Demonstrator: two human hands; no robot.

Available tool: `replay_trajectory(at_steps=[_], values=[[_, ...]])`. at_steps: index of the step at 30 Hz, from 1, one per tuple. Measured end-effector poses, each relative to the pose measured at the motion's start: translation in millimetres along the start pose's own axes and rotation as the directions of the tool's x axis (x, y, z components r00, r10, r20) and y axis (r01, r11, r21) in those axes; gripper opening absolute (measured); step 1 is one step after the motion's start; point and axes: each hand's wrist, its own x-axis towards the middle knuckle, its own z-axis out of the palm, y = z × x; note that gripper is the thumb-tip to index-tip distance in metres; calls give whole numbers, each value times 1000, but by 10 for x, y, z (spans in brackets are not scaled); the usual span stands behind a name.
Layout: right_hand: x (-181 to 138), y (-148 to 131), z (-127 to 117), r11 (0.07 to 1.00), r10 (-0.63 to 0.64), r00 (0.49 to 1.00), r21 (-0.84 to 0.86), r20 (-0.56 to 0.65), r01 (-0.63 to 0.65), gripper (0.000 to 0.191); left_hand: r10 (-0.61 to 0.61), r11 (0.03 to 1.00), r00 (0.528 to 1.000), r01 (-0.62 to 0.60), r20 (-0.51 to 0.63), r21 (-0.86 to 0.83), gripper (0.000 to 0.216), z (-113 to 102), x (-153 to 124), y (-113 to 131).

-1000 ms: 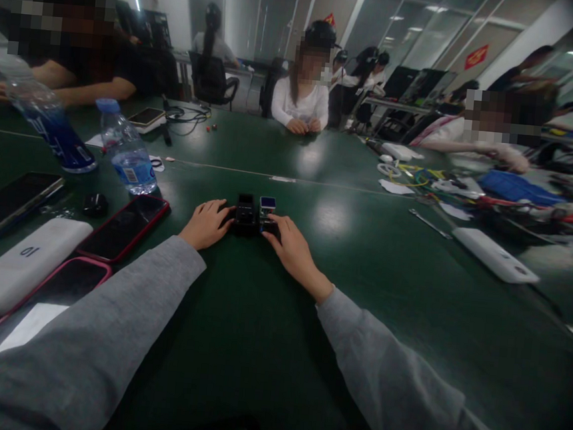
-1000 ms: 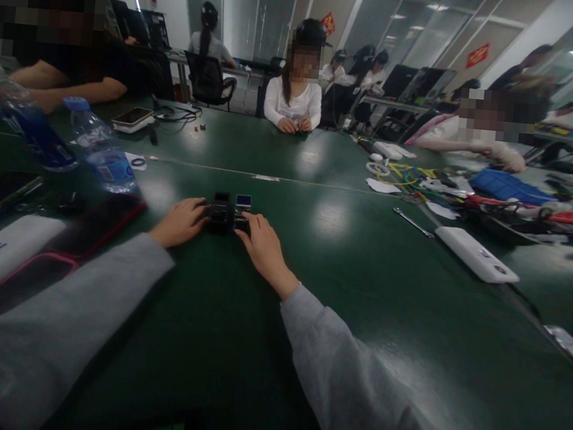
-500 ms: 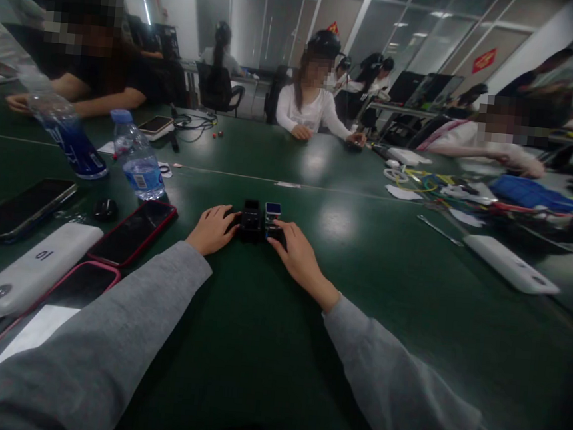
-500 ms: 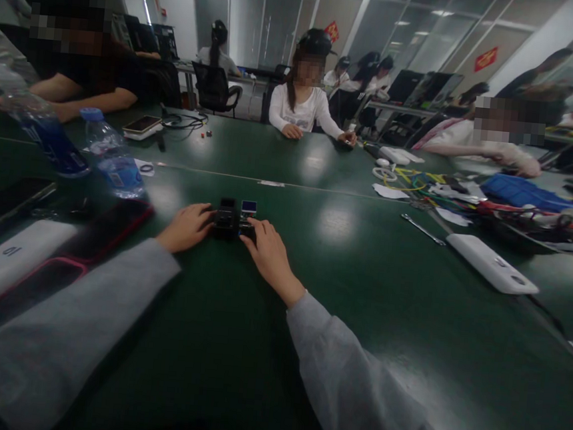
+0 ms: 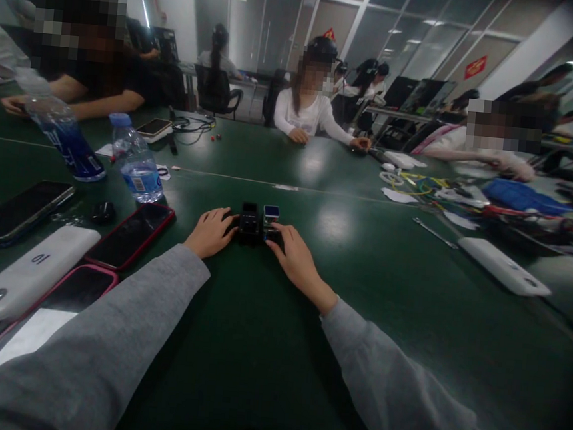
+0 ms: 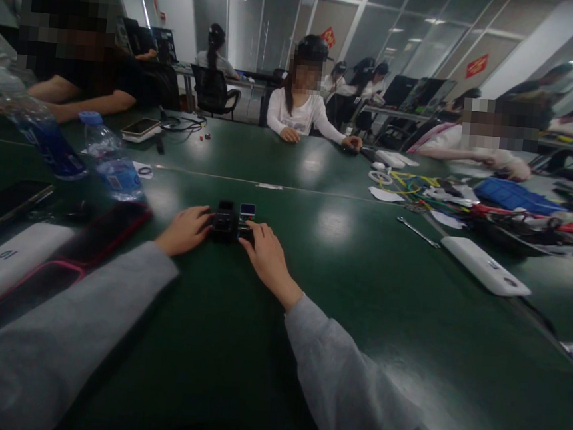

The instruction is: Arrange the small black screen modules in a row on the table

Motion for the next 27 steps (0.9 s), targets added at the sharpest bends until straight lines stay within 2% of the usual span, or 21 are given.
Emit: replay_trajectory(at_steps=[8,12,16,21,27], values=[[-3,18,-1,1000,18,1000,15,-14,-17,40,-7,1000,1000,8,17,-31,45,-2,10,-8],[-6,-9,-28,999,-12,999,-45,-38,10,47,1,1000,1000,-1,3,-31,45,13,10,-18],[-14,-36,-38,997,-35,999,-73,-11,34,44,-1,1000,1000,1,15,-16,47,4,6,-7],[-11,-15,-28,999,32,998,31,-55,-30,26,8,1000,1000,-8,-8,-13,45,25,14,-18],[5,31,-24,980,118,981,175,-154,-91,23,9,1000,1000,-9,-5,-27,45,35,15,-31]])
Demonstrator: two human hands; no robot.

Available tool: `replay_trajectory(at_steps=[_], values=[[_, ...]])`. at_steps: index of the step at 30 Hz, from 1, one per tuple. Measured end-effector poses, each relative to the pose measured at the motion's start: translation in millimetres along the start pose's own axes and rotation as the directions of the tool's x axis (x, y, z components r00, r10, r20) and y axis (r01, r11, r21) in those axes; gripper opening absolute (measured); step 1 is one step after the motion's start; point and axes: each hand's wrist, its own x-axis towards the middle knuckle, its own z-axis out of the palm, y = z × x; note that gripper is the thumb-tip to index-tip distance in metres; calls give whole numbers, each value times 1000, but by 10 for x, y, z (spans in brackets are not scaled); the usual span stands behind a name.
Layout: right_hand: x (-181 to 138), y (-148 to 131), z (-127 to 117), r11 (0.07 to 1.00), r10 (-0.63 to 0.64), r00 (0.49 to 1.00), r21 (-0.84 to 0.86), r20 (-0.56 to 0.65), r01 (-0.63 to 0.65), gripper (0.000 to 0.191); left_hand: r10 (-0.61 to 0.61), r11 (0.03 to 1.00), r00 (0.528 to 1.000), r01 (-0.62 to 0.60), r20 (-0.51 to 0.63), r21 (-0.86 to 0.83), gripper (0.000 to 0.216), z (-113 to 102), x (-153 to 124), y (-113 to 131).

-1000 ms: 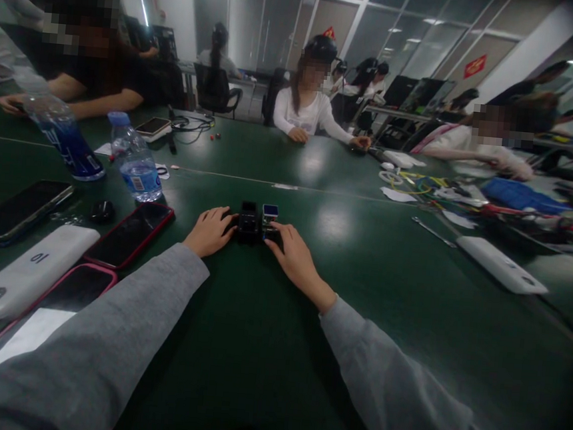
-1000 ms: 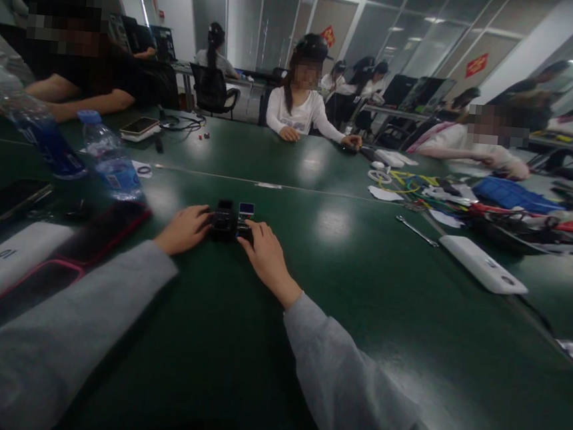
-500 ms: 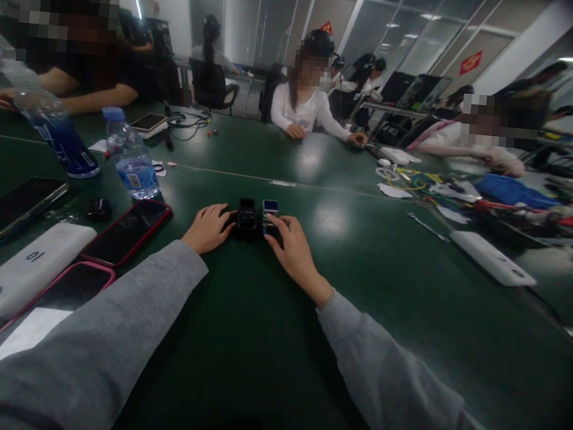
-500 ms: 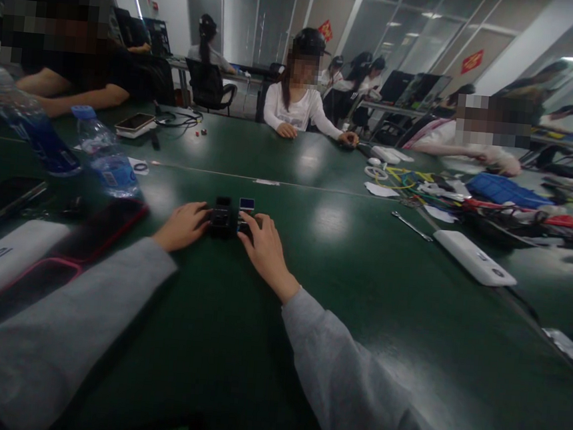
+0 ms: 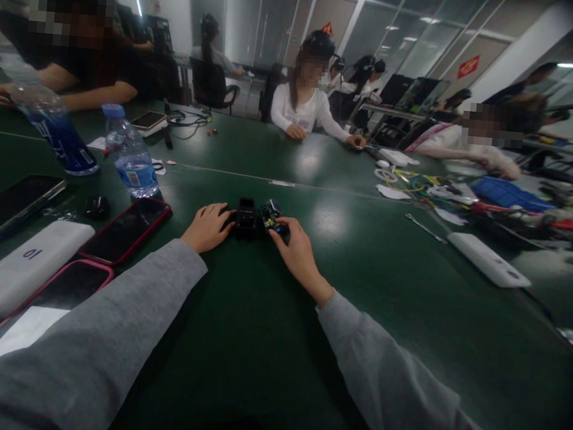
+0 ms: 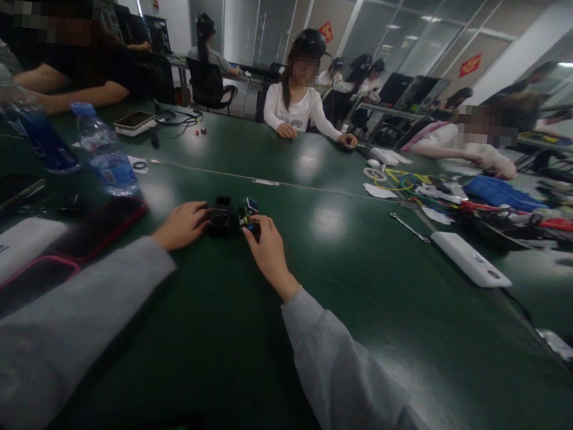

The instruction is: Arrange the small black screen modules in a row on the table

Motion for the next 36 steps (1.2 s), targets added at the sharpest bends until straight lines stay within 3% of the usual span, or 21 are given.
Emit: replay_trajectory(at_steps=[6,12,24,28,31,36], values=[[20,105,31,983,119,992,147,-36,-113,20,-7,1000,999,7,40,14,48,-50,-2,24],[28,152,58,971,132,991,205,-16,-126,18,-12,1000,999,12,42,0,48,-42,-1,13],[36,189,82,976,165,985,155,-49,-155,20,-19,1000,997,18,71,18,49,-70,1,36],[32,183,90,978,172,982,135,-81,-160,42,-25,1000,997,24,68,16,49,-77,-2,47],[34,151,63,983,176,984,61,-38,-174,56,-24,999,998,23,58,22,48,-75,-2,49],[48,96,25,987,146,989,-76,24,-144,42,-29,999,997,27,66,30,49,-76,2,49]])
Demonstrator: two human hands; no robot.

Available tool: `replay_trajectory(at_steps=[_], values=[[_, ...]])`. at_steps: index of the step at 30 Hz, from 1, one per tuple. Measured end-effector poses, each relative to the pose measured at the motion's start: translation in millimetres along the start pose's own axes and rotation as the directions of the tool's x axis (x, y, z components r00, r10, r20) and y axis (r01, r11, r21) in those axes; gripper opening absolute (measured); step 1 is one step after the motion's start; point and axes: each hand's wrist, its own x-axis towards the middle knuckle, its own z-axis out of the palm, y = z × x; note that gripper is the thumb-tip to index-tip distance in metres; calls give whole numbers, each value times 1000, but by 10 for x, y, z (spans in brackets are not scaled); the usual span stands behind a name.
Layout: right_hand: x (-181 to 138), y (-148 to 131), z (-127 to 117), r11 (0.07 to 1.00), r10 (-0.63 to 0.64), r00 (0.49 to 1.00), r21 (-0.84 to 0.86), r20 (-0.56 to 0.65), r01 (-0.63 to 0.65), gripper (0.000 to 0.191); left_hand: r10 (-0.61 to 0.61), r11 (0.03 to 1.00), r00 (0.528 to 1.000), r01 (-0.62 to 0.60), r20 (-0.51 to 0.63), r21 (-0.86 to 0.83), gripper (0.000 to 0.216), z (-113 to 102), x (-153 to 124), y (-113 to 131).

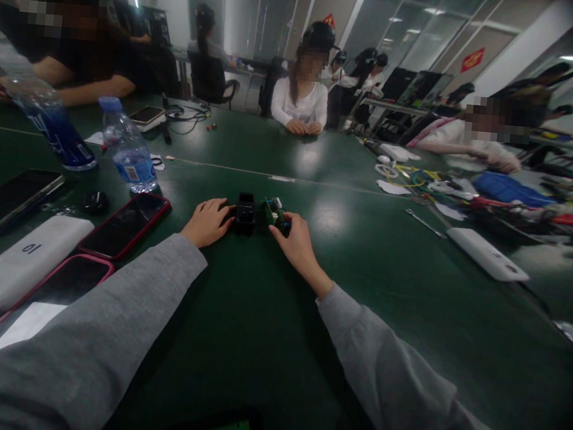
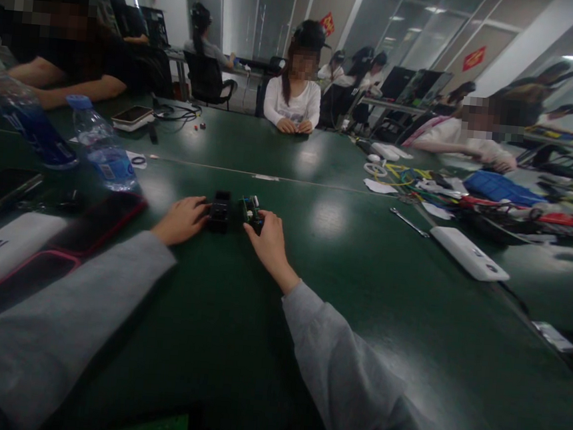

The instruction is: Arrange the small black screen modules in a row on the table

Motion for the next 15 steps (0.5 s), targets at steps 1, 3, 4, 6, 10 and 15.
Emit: replay_trajectory(at_steps=[1,3,4,6,10,15], values=[[1,-4,1,1000,-14,1000,-21,-3,14,40,1,1000,1000,-1,2,2,49,-1,1,-1],[2,-7,8,998,-36,999,-49,-11,35,38,5,1000,1000,-5,8,6,49,-1,2,-3],[1,-6,12,997,-46,999,-56,-13,45,38,7,1000,1000,-7,9,7,49,0,3,-6],[-4,-6,20,995,-69,997,-71,-17,68,38,8,1000,1000,-8,7,7,49,7,4,-12],[-29,-25,26,983,-142,989,-119,-34,137,40,10,1000,1000,-10,-11,-10,49,33,8,-34],[-66,-54,20,952,-236,971,-208,-32,225,45,18,1000,999,-18,-29,2,47,71,19,-56]])
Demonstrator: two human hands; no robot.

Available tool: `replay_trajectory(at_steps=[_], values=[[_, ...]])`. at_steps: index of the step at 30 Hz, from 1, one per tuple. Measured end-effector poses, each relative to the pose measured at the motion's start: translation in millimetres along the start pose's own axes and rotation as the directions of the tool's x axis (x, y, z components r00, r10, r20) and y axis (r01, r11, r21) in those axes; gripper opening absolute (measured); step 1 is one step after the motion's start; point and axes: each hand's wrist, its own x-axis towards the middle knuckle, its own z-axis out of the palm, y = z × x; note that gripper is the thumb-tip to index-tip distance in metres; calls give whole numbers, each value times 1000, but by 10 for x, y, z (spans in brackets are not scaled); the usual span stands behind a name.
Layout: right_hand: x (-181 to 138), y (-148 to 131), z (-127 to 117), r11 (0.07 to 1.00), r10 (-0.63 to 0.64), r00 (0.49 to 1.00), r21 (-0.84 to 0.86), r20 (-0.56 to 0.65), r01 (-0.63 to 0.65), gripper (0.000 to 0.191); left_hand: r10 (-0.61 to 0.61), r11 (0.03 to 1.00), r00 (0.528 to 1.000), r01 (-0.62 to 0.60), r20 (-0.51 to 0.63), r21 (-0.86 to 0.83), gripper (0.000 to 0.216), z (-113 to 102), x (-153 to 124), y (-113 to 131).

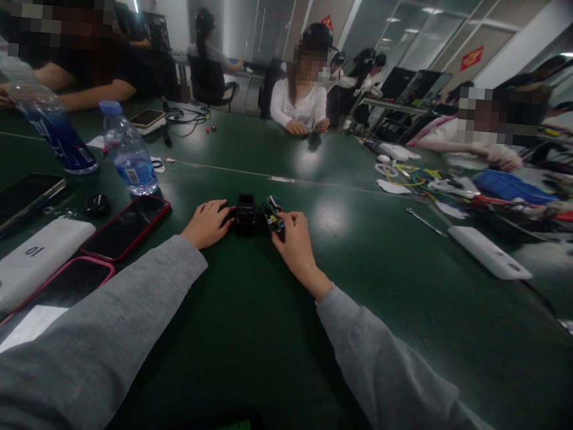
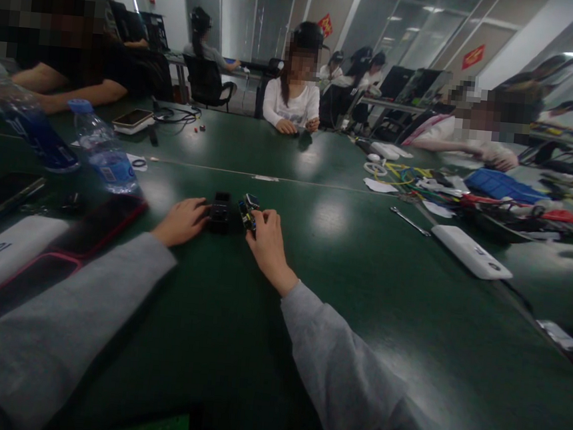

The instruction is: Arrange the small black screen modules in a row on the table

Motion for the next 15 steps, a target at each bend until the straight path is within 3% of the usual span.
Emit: replay_trajectory(at_steps=[9,15], values=[[-7,-29,-18,994,-95,994,-40,54,97,46,9,1000,999,-10,-35,-8,45,18,-8,-4],[-5,-75,-53,995,-92,991,-28,101,96,44,-9,1000,1000,9,-9,-2,46,-27,-14,30]])
